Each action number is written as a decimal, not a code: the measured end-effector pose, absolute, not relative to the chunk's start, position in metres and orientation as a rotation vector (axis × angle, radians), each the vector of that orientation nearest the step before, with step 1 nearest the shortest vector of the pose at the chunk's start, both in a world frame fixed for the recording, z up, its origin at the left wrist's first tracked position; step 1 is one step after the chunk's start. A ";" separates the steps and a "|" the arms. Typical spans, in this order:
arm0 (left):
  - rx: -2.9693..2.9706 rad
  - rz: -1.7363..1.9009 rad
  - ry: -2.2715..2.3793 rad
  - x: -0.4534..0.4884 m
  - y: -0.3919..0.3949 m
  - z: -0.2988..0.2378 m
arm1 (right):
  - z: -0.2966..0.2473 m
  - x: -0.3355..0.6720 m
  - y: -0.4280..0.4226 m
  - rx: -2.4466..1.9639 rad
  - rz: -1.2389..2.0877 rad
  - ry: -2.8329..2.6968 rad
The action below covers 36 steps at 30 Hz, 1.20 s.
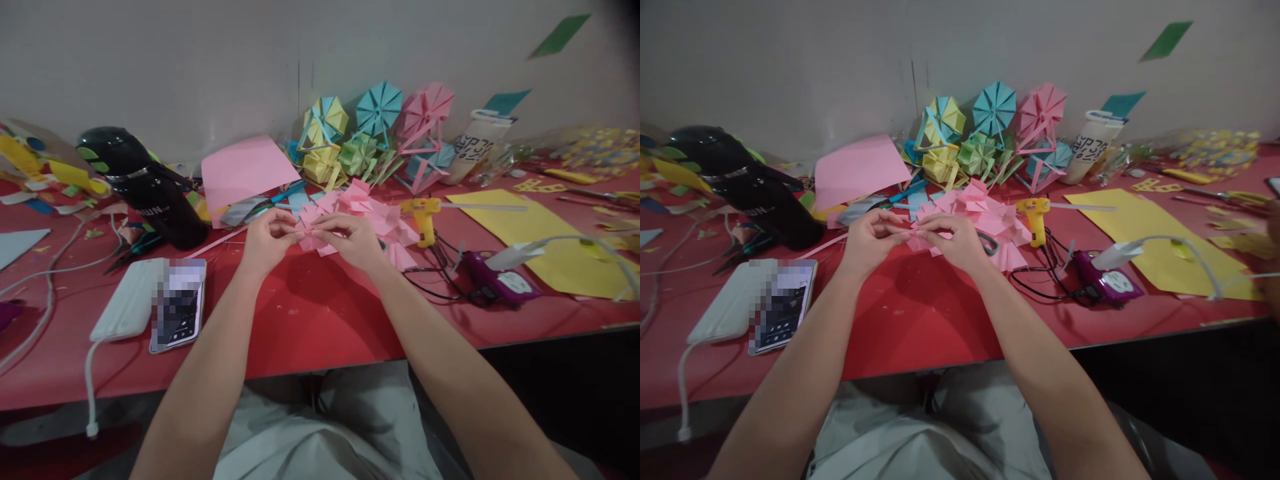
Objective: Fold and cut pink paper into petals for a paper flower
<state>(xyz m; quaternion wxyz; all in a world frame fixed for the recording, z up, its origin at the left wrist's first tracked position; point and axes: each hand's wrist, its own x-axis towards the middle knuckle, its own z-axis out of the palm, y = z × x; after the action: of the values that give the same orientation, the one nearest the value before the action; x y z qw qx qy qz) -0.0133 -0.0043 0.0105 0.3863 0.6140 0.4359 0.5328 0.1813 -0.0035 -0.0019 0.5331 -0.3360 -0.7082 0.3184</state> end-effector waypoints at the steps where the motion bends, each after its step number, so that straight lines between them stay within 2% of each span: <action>1: 1.584 1.347 1.114 -0.013 -0.005 0.011 | -0.002 0.181 -0.004 -0.804 0.769 -1.690; 11: 1.670 1.376 1.056 -0.011 -0.003 0.004 | -0.006 0.179 -0.002 -0.865 0.971 -1.624; 17: 1.621 1.249 1.103 -0.011 -0.004 0.005 | -0.007 0.181 0.000 -0.922 0.940 -1.793; 21: 1.653 1.142 1.055 -0.009 -0.008 0.007 | -0.009 0.178 -0.002 -0.942 1.067 -1.739; 29: 1.525 1.389 1.155 -0.011 0.002 0.000 | -0.006 0.177 -0.005 -0.969 1.189 -1.714; 36: 1.381 1.289 1.169 -0.007 0.004 -0.004 | -0.005 0.180 -0.003 -1.004 1.325 -1.637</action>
<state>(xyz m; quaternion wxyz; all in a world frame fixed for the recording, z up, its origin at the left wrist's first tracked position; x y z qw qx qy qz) -0.0074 0.0037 -0.0039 0.4439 0.5572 0.4715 0.5198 0.1800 -0.0033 -0.0054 0.3933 -0.3956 -0.6452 0.5221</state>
